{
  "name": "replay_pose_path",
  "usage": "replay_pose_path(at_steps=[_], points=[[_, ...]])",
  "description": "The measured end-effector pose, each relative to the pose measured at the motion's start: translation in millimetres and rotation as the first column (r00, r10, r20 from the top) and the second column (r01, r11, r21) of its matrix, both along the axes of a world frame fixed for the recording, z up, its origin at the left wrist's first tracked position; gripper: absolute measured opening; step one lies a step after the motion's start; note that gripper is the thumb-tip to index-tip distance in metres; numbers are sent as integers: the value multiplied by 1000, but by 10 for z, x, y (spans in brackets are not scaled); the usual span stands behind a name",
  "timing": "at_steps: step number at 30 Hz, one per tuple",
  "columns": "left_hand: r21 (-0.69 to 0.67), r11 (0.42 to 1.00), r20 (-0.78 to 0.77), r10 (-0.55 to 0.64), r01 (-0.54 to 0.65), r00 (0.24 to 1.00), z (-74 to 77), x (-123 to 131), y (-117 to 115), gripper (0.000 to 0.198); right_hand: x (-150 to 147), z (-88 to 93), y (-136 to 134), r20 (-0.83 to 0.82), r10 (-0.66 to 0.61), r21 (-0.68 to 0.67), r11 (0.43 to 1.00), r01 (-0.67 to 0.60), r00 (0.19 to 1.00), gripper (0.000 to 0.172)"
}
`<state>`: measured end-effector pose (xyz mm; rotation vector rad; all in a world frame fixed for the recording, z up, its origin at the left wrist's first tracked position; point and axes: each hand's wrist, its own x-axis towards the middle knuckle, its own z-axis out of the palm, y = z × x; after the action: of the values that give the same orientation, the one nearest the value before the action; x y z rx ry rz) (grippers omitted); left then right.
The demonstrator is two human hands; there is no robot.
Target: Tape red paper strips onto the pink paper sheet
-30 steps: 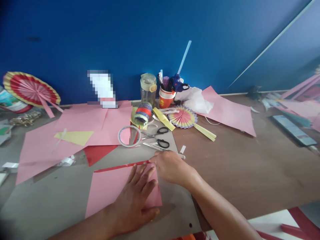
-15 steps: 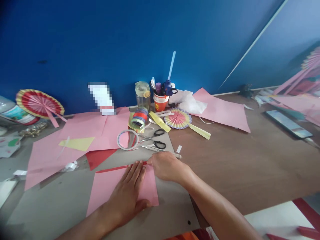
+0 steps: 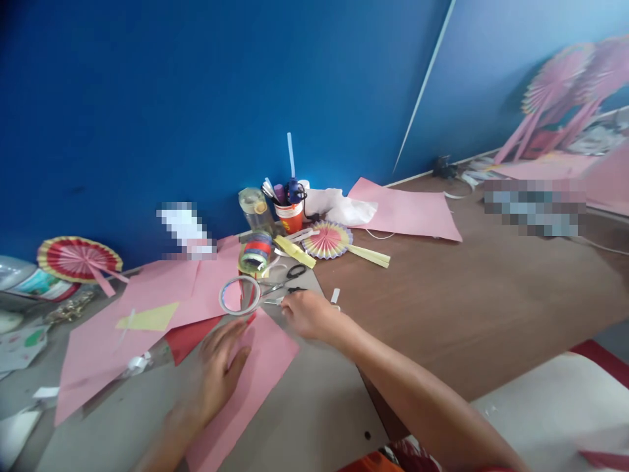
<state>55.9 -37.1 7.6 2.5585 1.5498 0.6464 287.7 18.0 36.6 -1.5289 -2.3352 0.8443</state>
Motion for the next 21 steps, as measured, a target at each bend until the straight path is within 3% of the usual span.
replay_pose_path(at_steps=[5, 10, 21], points=[[-5, 998, -78, 63, -63, 995, -131, -77, 52, 38, -192, 45, -190, 148, -20, 67, 998, 10, 989, 22], [-80, 997, 6, 21, -20, 1000, -174, -54, 109, 43, -257, 42, -249, 190, 4, 123, 992, -28, 982, 24], [-254, 964, 49, -66, 77, 997, 50, 71, 57, 23, -325, -147, -154, 166, 45, 251, 964, -86, 985, 24]])
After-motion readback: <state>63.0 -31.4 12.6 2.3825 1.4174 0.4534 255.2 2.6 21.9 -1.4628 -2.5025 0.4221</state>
